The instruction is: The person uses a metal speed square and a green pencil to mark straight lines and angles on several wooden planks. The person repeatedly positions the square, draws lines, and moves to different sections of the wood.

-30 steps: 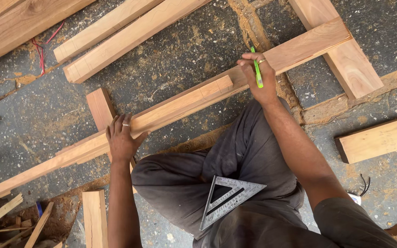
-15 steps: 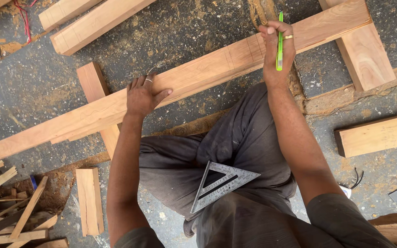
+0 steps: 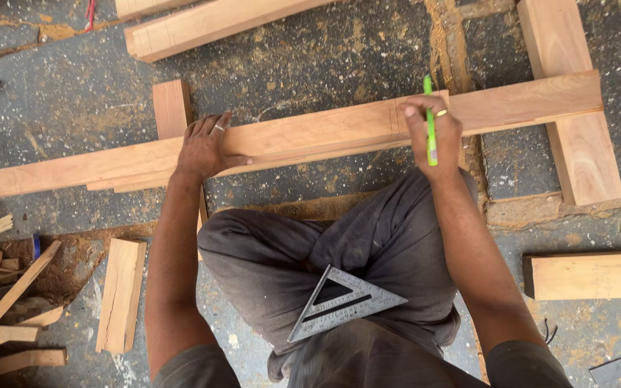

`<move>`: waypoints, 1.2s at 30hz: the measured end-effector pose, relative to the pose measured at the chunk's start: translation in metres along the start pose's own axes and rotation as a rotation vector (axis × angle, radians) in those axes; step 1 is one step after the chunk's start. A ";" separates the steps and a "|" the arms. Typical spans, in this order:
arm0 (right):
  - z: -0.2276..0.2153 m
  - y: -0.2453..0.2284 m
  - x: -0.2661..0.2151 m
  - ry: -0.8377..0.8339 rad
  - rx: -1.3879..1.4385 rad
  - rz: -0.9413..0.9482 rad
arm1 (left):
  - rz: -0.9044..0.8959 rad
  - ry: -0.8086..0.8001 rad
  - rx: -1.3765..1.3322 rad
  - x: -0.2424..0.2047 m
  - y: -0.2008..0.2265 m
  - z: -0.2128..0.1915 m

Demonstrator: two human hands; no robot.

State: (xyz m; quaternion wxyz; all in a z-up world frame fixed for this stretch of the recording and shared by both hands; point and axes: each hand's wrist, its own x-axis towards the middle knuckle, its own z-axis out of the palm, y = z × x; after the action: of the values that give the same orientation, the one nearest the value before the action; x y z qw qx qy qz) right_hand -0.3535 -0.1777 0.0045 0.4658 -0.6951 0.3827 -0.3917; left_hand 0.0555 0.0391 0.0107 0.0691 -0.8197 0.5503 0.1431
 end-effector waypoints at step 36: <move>0.162 0.021 0.003 -0.842 -0.049 -0.336 | 0.077 -0.230 0.269 0.347 0.202 -0.146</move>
State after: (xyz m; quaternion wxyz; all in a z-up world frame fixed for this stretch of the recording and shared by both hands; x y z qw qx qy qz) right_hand -0.2098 -0.1296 -0.0571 0.4941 -0.8573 0.0509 -0.1357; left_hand 0.0150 -0.3840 0.0508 0.2350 -0.7596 0.5839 0.1637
